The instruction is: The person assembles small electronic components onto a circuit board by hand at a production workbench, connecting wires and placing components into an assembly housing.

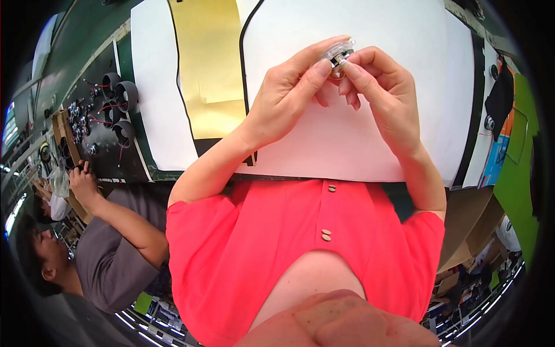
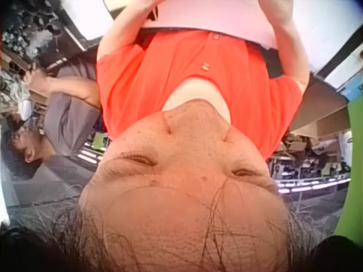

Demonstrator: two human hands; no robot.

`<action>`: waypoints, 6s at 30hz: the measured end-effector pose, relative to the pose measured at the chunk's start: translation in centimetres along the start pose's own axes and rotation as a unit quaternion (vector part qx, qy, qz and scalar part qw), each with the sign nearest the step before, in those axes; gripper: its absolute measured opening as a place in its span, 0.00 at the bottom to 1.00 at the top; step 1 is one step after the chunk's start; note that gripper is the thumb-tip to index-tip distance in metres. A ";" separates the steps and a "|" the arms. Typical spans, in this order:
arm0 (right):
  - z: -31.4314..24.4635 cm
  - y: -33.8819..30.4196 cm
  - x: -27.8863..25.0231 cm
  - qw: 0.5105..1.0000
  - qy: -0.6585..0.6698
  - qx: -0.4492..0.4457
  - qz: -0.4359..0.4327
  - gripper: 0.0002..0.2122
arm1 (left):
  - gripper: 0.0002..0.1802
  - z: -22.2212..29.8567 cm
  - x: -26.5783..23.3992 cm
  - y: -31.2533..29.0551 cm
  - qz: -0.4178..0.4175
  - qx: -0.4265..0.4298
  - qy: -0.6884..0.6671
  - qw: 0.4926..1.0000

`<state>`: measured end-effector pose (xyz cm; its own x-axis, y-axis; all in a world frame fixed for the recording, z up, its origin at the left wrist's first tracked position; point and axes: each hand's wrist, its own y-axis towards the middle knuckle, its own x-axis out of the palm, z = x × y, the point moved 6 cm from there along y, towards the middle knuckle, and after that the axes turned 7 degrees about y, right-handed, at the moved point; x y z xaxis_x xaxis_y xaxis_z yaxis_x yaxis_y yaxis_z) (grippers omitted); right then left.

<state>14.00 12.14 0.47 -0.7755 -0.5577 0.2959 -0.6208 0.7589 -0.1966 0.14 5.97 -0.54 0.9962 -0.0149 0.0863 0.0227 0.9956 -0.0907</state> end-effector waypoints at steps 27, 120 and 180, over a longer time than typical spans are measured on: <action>-1.7 -0.6 0.1 0.985 -0.134 -0.109 0.025 0.05 | 0.20 0.4 -0.1 0.0 0.014 0.004 0.017 1.000; -0.3 -0.5 1.3 0.992 -0.105 -0.059 -0.038 0.12 | 0.13 0.8 -1.0 -1.6 0.118 0.061 0.144 0.981; -6.9 21.1 -3.4 0.591 -0.748 -0.271 0.134 0.29 | 0.19 0.2 -26.1 25.0 0.271 0.073 0.521 0.806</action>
<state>4.33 32.33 1.81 -0.3224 0.2420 -0.9152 -0.6391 0.6576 0.3990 -25.35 31.32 -4.87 0.3888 0.4334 -0.8130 -0.3749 0.8805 0.2901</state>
